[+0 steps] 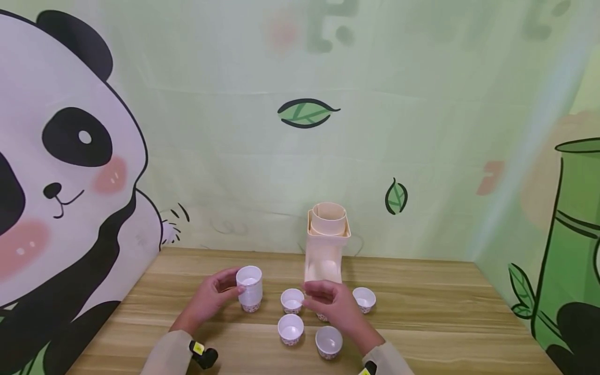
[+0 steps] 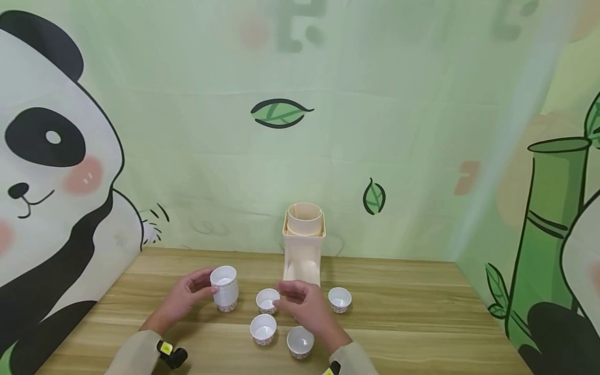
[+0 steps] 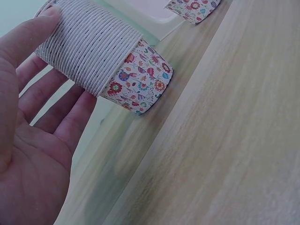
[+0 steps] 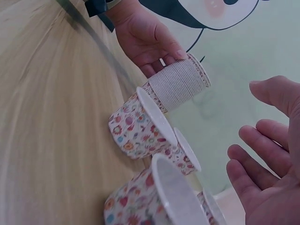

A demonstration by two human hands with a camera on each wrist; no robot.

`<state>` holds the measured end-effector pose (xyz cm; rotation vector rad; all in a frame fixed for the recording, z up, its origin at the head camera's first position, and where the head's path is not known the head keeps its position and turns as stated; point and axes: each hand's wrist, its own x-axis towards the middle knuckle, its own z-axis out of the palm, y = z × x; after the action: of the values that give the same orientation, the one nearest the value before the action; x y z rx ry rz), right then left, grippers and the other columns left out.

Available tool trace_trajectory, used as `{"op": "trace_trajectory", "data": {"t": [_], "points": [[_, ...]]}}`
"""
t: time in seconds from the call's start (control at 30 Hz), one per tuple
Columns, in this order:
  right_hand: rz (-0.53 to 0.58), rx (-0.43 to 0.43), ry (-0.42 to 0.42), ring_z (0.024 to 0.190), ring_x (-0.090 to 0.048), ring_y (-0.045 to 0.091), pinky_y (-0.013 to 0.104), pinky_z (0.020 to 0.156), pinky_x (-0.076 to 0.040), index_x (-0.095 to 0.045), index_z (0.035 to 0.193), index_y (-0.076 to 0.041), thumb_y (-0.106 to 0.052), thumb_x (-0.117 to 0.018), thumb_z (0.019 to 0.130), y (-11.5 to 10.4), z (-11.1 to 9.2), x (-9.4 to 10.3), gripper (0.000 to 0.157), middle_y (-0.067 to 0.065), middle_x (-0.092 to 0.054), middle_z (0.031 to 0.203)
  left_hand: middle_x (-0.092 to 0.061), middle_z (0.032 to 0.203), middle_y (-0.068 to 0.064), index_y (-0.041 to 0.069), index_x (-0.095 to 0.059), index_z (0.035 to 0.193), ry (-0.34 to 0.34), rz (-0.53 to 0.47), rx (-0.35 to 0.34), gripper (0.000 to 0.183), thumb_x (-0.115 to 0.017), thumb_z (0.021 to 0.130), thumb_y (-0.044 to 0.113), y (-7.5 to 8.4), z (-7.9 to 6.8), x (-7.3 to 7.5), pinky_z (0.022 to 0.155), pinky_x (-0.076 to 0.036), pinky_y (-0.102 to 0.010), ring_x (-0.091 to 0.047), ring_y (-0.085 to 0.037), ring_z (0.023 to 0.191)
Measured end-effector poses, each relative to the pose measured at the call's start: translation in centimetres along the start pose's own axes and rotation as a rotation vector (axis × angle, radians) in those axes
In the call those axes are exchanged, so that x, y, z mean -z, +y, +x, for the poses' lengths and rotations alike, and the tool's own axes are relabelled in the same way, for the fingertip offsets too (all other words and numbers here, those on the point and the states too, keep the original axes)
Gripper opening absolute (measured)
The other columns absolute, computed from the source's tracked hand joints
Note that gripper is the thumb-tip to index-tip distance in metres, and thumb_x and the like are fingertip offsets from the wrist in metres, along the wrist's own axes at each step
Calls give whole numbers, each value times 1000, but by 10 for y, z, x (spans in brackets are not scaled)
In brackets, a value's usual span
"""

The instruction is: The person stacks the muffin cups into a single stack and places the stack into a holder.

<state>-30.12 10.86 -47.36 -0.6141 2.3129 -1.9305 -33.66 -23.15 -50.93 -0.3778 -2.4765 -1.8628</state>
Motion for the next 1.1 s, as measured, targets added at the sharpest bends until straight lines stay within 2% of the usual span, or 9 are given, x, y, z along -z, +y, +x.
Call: {"op": "trace_trajectory", "data": {"t": [0.27, 0.43, 0.63, 0.87, 1.1], "points": [[0, 22, -2, 122, -67, 33, 40, 107, -53, -68, 126, 4, -14, -81, 88, 9, -14, 11, 44, 25, -69, 129, -66, 136, -19, 5, -57, 143, 16, 7, 13, 59, -78, 91, 23, 1, 0, 0, 99, -54, -25, -64, -32, 125], [8, 56, -16, 121, -66, 32, 39, 107, -53, -66, 128, 5, -11, -83, 86, 15, -23, 18, 48, 31, -66, 129, -65, 137, -19, 6, -56, 144, 8, 4, 11, 59, -78, 92, 23, 3, -1, 0, 99, -54, -24, -63, -34, 127], [-38, 82, -59, 123, -65, 29, 33, 107, -53, -66, 128, 4, -11, -84, 85, 19, -36, 27, 50, 25, -67, 132, -65, 137, -19, 5, -56, 144, 2, 5, 4, 59, -78, 92, 24, 3, -1, 0, 99, -54, -22, -62, -35, 128], [-114, 133, -47, 119, -67, 24, 36, 107, -53, -67, 125, 3, -14, -85, 83, 23, -49, 36, 48, 22, -69, 128, -65, 138, -19, 6, -55, 144, 4, 10, 12, 60, -78, 92, 25, 5, -2, 0, 105, -54, -38, -61, -35, 129], [-143, 110, -44, 118, -68, 22, 34, 106, -53, -68, 124, 1, -17, -88, 81, 31, -58, 41, 50, 20, -71, 126, -65, 138, -19, 5, -55, 144, -7, 7, 12, 60, -78, 92, 24, 6, -2, 0, 100, -54, -24, -62, -34, 128]]}}
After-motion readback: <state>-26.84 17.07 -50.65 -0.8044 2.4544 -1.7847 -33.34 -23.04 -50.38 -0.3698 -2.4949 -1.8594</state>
